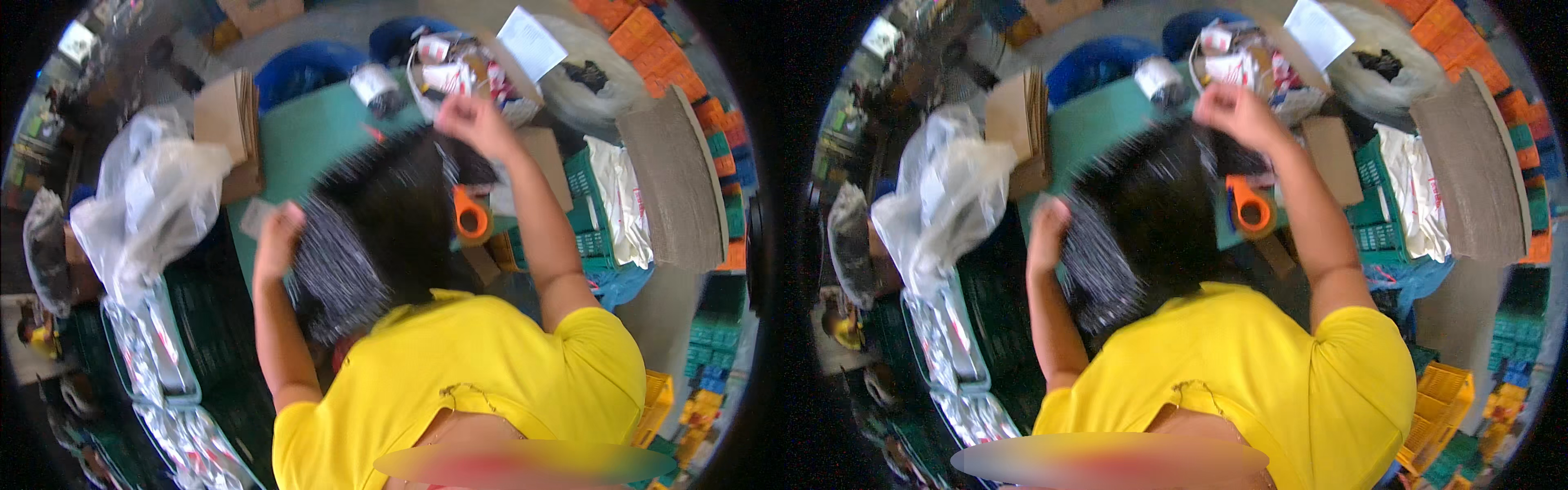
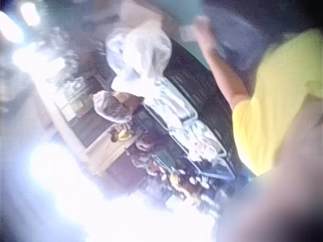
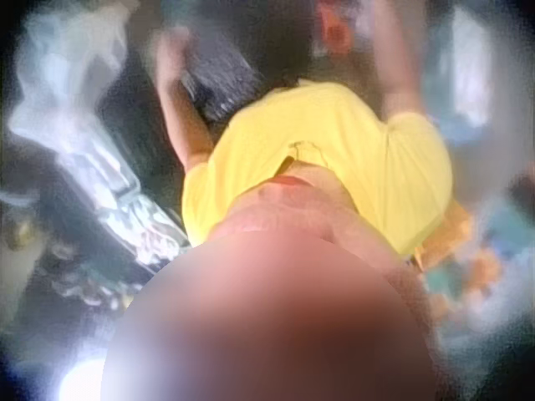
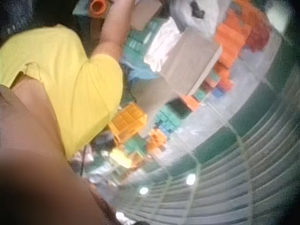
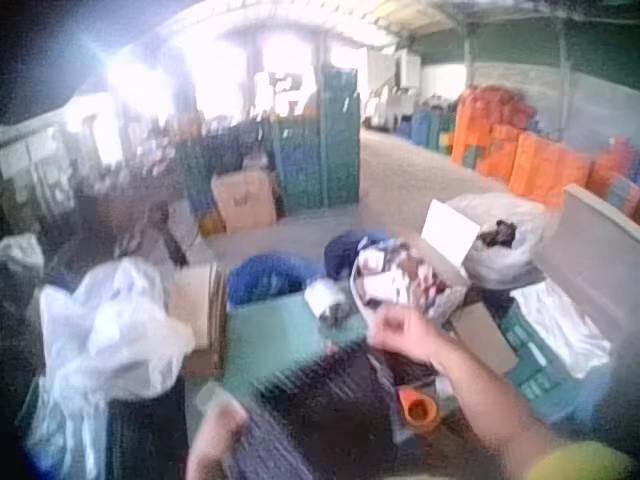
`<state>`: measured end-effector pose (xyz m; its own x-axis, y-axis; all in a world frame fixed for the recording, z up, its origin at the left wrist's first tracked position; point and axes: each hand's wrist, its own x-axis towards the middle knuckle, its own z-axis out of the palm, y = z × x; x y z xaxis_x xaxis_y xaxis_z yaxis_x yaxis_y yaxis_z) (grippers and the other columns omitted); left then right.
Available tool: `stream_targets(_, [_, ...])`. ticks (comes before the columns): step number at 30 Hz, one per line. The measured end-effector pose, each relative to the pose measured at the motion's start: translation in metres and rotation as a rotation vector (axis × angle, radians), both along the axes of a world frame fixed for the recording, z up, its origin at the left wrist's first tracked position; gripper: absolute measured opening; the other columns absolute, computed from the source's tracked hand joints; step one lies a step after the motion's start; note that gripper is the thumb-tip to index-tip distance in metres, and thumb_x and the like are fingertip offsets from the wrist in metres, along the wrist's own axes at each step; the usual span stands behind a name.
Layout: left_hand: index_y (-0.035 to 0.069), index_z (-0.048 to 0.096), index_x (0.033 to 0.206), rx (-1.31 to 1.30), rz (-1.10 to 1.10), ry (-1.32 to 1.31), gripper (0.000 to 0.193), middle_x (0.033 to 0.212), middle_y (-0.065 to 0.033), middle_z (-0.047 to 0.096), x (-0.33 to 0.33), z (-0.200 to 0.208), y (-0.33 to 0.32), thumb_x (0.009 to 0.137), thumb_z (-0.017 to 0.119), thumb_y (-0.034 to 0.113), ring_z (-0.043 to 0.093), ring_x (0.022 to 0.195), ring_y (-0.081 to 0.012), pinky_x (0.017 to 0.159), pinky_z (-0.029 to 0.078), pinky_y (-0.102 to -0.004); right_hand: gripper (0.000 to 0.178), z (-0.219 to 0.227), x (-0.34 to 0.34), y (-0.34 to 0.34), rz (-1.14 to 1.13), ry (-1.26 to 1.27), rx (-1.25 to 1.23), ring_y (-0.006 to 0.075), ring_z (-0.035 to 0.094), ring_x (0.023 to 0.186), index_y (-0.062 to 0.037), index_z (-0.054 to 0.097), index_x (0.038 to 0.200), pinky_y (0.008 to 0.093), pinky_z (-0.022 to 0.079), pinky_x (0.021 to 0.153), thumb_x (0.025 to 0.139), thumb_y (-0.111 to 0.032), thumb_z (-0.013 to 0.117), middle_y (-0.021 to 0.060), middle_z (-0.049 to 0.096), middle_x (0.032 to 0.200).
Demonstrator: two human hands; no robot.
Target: The person wraps a cylindrical item in bubble wrap, secures it with tape, places it in a small cardboard box, and seals the box with tape. They then affix a shipping label to the package and place it into a green crate.
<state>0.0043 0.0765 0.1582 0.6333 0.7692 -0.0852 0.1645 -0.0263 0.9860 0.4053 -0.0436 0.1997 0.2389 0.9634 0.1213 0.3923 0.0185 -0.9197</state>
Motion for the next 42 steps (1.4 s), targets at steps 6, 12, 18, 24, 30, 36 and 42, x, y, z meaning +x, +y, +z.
stream_targets(6, [-0.003,0.048,0.134,-0.362,0.668,0.045,0.039,0.128,-0.0137,0.059,-0.051,-0.119,0.028,0.101,0.046,0.018,0.057,0.115,-0.0242,0.101,0.042,-0.0335,0.046,-0.1,-0.072,0.011,-0.102,0.008,-0.348,0.0235,0.059,0.111,-0.0059,0.056,0.124,0.0347,0.046,0.095,0.087,-0.031,0.069,0.0123,0.06,0.118])
stream_targets(12, [-0.01,0.043,0.135,-0.252,0.938,0.342,0.056,0.134,-0.023,0.052,-0.078,-0.156,-0.009,0.095,0.06,0.026,0.052,0.121,-0.029,0.1,0.041,-0.0372,0.068,-0.197,-0.098,-0.08,-0.048,-0.802,-0.512,0.0356,0.017,0.144,-0.0185,0.05,0.137,0.064,0.018,0.11,0.084,-0.06,0.059,0.0132,0.023,0.155])
stream_targets(18, [-0.002,0.031,0.145,0.267,0.74,0.682,0.091,0.147,-0.0267,0.034,-0.016,-0.108,-0.072,0.076,0.08,0.033,0.037,0.135,-0.0344,0.107,0.034,-0.0398,0.049,-0.185,-0.083,-0.043,0.02,-0.571,-0.014,0.0365,0.034,0.134,-0.0142,0.059,0.126,0.053,0.029,0.108,0.079,-0.023,0.069,0.0111,0.038,0.146])
stream_targets(24, [-0.002,0.059,0.122,-0.434,0.97,0.331,0.047,0.112,-0.0194,0.066,-0.058,-0.097,-0.052,0.082,0.068,0.022,0.063,0.101,-0.0319,0.088,0.049,-0.0406,0.047,-0.144,-0.105,0.021,0.12,-0.298,-0.001,0.0348,0.056,0.108,-0.0093,0.059,0.119,0.0417,0.045,0.093,0.073,-0.01,0.069,0.0138,0.058,0.119])
stream_targets(30, [0.002,0.059,0.121,-0.481,1.104,-0.139,0.045,0.112,-0.0151,0.064,-0.144,-0.01,-0.086,0.087,0.061,0.031,0.062,0.093,-0.0283,0.088,0.049,-0.0384,0.095,-0.116,-0.195,0.012,0.715,-0.47,0.256,0.042,0.024,0.14,-0.0191,0.039,0.144,0.0549,0.023,0.113,0.06,-0.033,0.083,0.0205,0.026,0.152])
stream_targets(36, [0.002,0.058,0.121,-0.32,1.359,-0.361,0.045,0.111,-0.0145,0.063,-0.176,-0.006,-0.154,0.09,0.058,0.035,0.061,0.094,-0.0298,0.087,0.05,-0.0412,0.056,-0.083,-0.339,0.022,1.136,-0.483,0.162,0.0393,0.012,0.146,-0.0225,0.061,0.124,0.0685,0.011,0.11,0.073,-0.036,0.078,0.0098,0.023,0.157])
stream_targets(42, [0.003,0.057,0.122,-0.411,1.538,-0.424,0.046,0.11,-0.0139,0.063,-0.153,-0.057,-0.194,0.092,0.055,0.038,0.061,0.096,-0.0313,0.085,0.05,-0.044,0.071,-0.026,-0.367,-0.003,1.595,0.343,-0.426,0.0364,0.027,0.142,-0.0206,0.044,0.139,0.0542,0.014,0.117,0.078,-0.024,0.079,0.0157,0.039,0.148])
